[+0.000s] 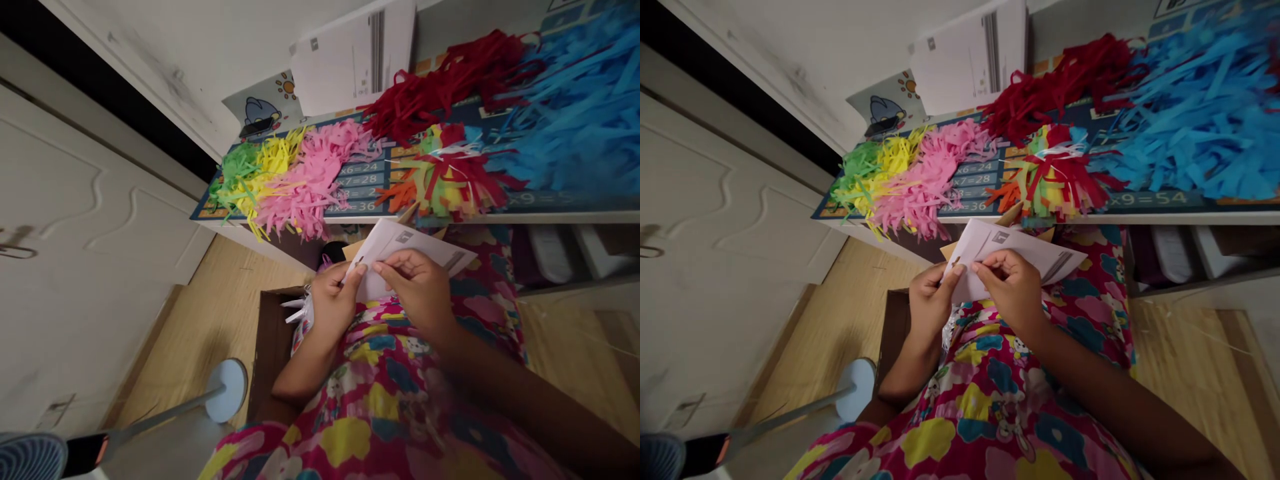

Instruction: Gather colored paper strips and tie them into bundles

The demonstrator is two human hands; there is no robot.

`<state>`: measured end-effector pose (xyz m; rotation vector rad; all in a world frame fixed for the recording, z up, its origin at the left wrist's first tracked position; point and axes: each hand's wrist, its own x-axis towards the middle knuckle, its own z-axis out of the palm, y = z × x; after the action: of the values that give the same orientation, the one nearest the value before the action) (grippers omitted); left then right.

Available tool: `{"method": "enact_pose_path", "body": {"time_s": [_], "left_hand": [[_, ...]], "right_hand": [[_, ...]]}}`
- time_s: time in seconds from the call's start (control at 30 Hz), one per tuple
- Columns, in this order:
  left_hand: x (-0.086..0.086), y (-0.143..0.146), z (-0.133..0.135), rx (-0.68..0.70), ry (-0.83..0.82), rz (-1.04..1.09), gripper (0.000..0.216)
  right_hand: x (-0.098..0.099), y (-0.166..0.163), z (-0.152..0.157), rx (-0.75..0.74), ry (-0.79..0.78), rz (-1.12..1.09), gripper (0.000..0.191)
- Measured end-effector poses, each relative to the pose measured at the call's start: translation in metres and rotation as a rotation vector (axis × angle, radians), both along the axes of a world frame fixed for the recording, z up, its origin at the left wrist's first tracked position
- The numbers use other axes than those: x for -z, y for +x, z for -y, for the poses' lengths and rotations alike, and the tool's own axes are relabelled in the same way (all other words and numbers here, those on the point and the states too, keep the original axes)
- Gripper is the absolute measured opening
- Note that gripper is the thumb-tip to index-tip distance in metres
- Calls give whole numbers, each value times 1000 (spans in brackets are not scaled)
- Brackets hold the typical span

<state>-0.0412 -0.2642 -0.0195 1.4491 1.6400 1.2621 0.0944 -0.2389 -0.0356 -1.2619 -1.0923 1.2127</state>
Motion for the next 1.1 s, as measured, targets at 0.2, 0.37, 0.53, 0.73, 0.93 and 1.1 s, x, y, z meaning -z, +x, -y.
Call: {"method": "enact_pose_path", "body": {"time_s": [0.2,0.37,0.53,0.73,0.93,1.1], "left_hand": [[-1,2,0,-4,13,3,31],[-2,4,-1,-35,15,3,25],[1,-1,2,-43,21,28,21],[1,-1,5,15,-27,35,25],[-9,-23,8,-13,17,17,24],[-11,-62,2,170,-69,112,32]], "right_hand": [[5,0,-1,21,24,48,27],[8,0,1,18,40,67,28],[9,11,0,-12,64,211,37],[12,22,-4,-37,138,453,48],[6,70,8,-47,176,573,48],[-19,137,3,246,265,575,29]]}}
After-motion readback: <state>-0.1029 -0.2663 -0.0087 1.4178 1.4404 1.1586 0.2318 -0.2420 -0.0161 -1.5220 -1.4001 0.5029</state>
